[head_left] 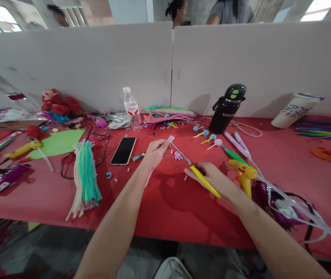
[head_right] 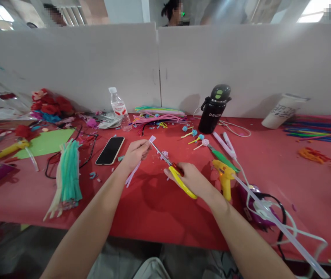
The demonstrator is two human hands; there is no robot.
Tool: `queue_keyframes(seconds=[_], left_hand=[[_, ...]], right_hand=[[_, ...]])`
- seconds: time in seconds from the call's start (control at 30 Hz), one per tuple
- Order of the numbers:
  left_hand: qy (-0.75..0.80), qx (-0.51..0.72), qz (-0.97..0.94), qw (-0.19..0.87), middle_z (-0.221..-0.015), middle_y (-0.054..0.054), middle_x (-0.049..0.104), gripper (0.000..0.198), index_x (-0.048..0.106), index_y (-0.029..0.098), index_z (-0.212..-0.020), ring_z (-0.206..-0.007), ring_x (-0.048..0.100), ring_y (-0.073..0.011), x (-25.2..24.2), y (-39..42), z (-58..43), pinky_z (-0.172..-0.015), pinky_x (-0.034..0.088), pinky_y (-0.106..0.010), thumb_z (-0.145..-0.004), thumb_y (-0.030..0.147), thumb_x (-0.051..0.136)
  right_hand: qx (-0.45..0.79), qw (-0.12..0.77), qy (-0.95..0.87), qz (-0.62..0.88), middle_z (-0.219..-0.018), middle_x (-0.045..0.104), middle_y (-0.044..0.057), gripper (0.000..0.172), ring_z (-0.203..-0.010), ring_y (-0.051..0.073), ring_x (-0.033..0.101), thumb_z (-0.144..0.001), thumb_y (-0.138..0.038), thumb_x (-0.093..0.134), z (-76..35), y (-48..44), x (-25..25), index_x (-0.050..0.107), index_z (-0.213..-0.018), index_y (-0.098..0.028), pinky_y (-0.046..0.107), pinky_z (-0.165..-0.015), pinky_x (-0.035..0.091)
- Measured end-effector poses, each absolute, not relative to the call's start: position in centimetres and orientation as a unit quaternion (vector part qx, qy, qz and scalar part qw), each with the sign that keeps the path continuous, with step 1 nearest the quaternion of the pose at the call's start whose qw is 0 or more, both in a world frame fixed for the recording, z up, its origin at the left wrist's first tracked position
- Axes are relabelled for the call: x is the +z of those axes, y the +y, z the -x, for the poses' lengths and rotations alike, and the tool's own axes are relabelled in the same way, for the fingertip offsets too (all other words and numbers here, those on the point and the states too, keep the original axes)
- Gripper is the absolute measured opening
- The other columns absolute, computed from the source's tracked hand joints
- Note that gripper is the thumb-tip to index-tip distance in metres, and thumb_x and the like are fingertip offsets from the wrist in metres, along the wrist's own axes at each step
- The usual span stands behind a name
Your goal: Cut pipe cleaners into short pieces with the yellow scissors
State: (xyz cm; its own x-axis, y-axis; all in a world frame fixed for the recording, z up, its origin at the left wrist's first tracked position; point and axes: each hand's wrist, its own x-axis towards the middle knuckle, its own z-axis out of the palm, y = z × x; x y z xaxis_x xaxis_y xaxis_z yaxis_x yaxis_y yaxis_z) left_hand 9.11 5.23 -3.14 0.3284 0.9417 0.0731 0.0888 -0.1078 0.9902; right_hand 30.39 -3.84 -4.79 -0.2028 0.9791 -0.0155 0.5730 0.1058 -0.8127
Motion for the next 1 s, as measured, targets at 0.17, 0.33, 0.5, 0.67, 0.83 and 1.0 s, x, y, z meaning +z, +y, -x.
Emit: queue_keyframes(seconds=[0.17,0.33,0.5,0.67,0.83,1.0], left_hand=[[0.407,0.383,-0.655,0.508,-0.052,0.006,0.033,0.029,0.052,0.015,-0.07,-0.047,0.029,-0.0069,-3.4,5.1,-9.4,-0.048,0.023,-0.022,-0.084,0.04,0.05],[0.395,0.373,-0.664,0.513,-0.051,0.006,0.032,0.031,0.054,0.015,-0.07,-0.046,0.028,-0.0066,-3.5,5.0,-9.7,-0.048,0.022,-0.023,-0.084,0.042,0.051],[0.39,0.361,-0.652,0.542,-0.051,0.006,0.032,0.031,0.052,0.015,-0.069,-0.045,0.026,-0.0058,-3.5,5.0,-9.7,-0.047,0.018,-0.022,-0.083,0.043,0.053],[0.394,0.322,-0.617,0.601,-0.051,0.007,0.028,0.031,0.052,0.015,-0.069,-0.043,0.023,-0.0048,-3.9,4.9,-10.0,-0.045,0.015,-0.022,-0.083,0.043,0.055],[0.445,0.274,-0.555,0.647,-0.049,0.008,0.025,0.026,0.052,0.014,-0.066,-0.039,0.02,-0.0036,-4.4,4.8,-11.0,-0.043,0.012,-0.021,-0.084,0.034,0.053],[0.464,0.27,-0.521,0.663,-0.049,0.008,0.027,0.022,0.052,0.014,-0.066,-0.038,0.02,-0.0027,-4.8,5.1,-11.3,-0.042,0.012,-0.02,-0.082,0.028,0.055]], right_hand=[[0.373,0.286,-0.684,0.558,-0.062,0.035,-0.005,0.047,-0.057,0.009,0.03,-0.079,-0.061,0.058,-30.3,-3.7,-5.3,0.045,-0.066,-0.018,0.022,-0.048,0.024],[0.383,0.28,-0.677,0.562,-0.061,0.037,-0.005,0.047,-0.055,0.009,0.032,-0.08,-0.061,0.056,-30.0,-3.6,-5.4,0.047,-0.066,-0.018,0.022,-0.048,0.025],[0.369,0.244,-0.684,0.579,-0.057,0.034,-0.005,0.048,-0.051,0.008,0.03,-0.082,-0.062,0.053,-30.0,-4.1,-4.6,0.045,-0.063,-0.019,0.023,-0.047,0.022],[0.312,0.19,-0.701,0.613,-0.052,0.039,-0.003,0.051,-0.047,0.009,0.033,-0.086,-0.063,0.046,-30.2,-5.1,-2.8,0.045,-0.059,-0.019,0.026,-0.047,0.024],[0.287,0.166,-0.696,0.637,-0.047,0.038,-0.002,0.053,-0.042,0.009,0.032,-0.088,-0.06,0.044,-30.2,-5.6,-1.8,0.041,-0.053,-0.02,0.028,-0.045,0.024],[0.357,0.177,-0.675,0.621,-0.041,0.04,-0.001,0.055,-0.036,0.01,0.036,-0.085,-0.06,0.048,-30.2,-5.0,-2.0,0.037,-0.047,-0.021,0.028,-0.041,0.027]])
